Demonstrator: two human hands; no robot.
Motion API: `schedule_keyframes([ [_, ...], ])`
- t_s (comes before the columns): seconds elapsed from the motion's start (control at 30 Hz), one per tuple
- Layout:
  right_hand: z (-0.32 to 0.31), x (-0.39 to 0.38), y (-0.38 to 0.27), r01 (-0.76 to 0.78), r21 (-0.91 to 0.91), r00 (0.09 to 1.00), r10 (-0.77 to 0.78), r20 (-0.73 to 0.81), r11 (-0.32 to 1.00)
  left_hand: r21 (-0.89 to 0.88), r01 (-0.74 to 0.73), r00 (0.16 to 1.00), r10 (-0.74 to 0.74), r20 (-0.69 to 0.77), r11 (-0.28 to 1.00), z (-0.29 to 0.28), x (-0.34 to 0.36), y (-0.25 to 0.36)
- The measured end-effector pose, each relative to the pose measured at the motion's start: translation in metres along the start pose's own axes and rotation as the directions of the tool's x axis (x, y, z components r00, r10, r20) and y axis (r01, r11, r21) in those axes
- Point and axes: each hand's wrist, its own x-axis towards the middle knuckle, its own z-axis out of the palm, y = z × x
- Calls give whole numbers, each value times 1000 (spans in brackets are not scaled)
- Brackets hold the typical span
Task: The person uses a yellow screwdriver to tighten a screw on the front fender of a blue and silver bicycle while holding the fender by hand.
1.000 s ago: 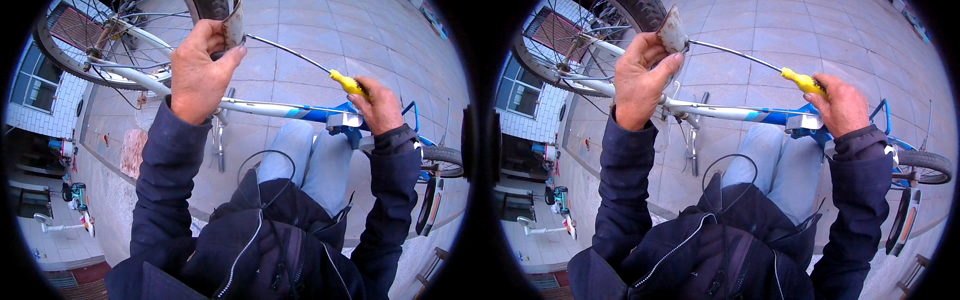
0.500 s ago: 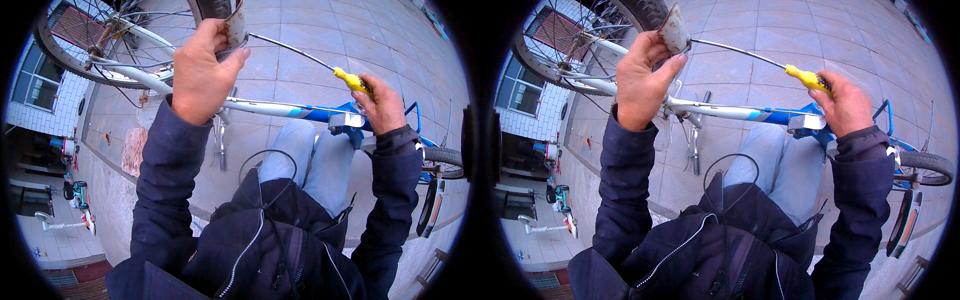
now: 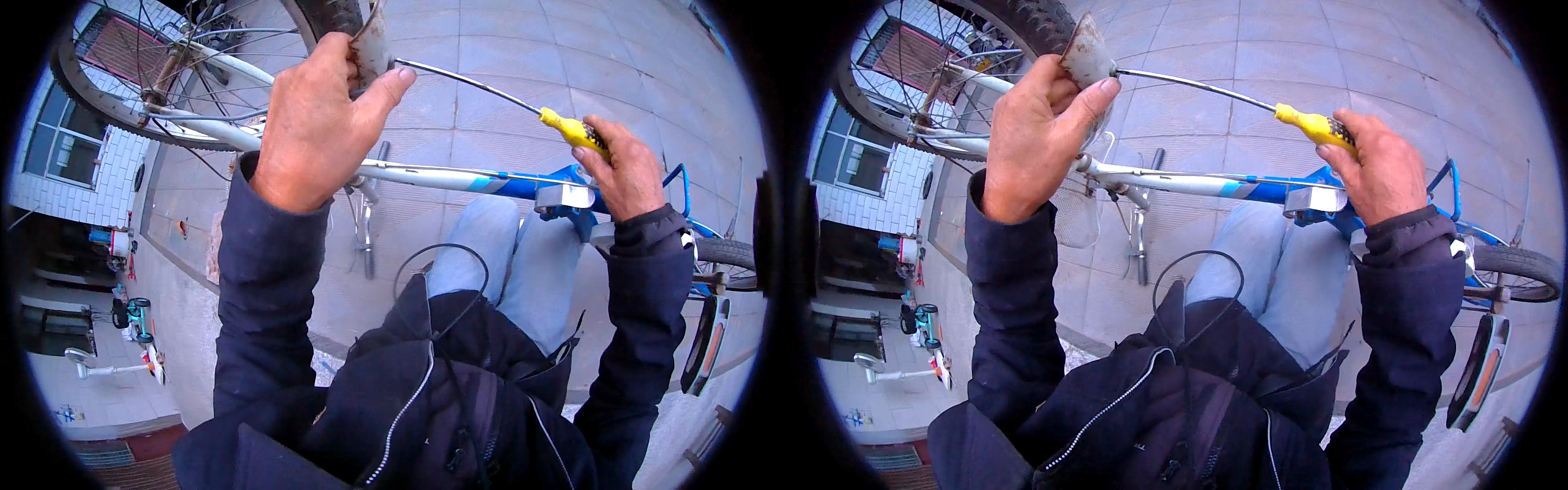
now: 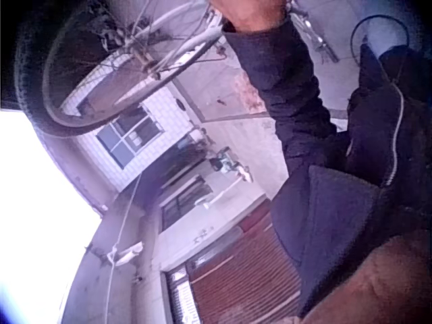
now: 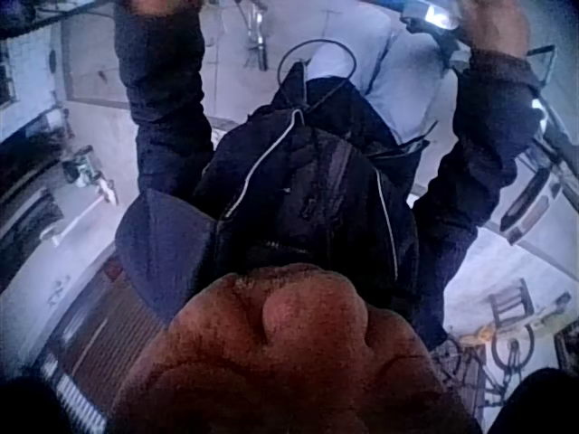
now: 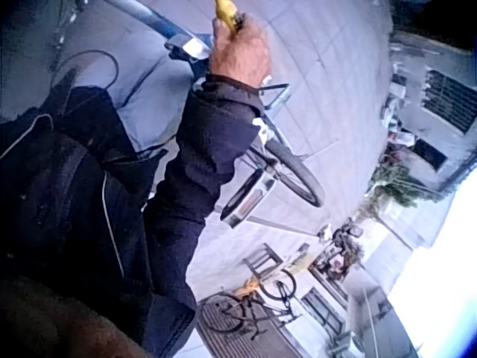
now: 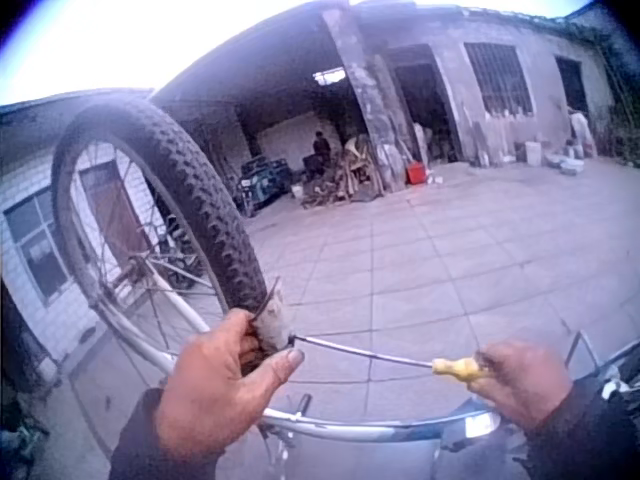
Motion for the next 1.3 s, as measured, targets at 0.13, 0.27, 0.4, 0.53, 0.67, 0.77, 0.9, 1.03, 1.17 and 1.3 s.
schedule_keyframes([
  [0.13,2,1,1,-25,20,1000,24,19,1000,-300,-105,994,94,-51,948,6,-2,-12],
  [0.27,5,-2,7,6,71,998,-1,-69,997,-392,-91,996,78,-49,916,6,-4,-14],
  [0.4,4,-1,8,24,123,995,-12,-94,992,-443,-62,996,25,-90,894,11,-3,-21],
  [0.53,2,1,7,36,35,988,-31,-153,999,-474,-54,997,19,-79,879,11,-1,-25],
  [0.67,1,-1,7,45,15,987,-42,-155,999,-484,-100,991,41,-129,870,17,-1,-26],
  [0.77,4,-3,2,-9,17,1000,9,6,1000,-486,-106,989,43,-141,868,19,0,-28],
  [0.9,2,-1,2,-14,11,998,13,58,1000,-451,-105,988,41,-150,886,19,-1,-29],
  [1.03,2,-2,4,33,-66,993,-40,-108,997,-427,-113,982,36,-185,897,20,-1,-30],
  [1.17,7,-3,7,64,-58,992,-70,-104,996,-418,-105,981,25,-191,902,22,-2,-29],
  [1.3,7,-4,6,26,-8,1000,-25,16,1000,-460,-112,982,27,-189,881,23,-1,-29],
])
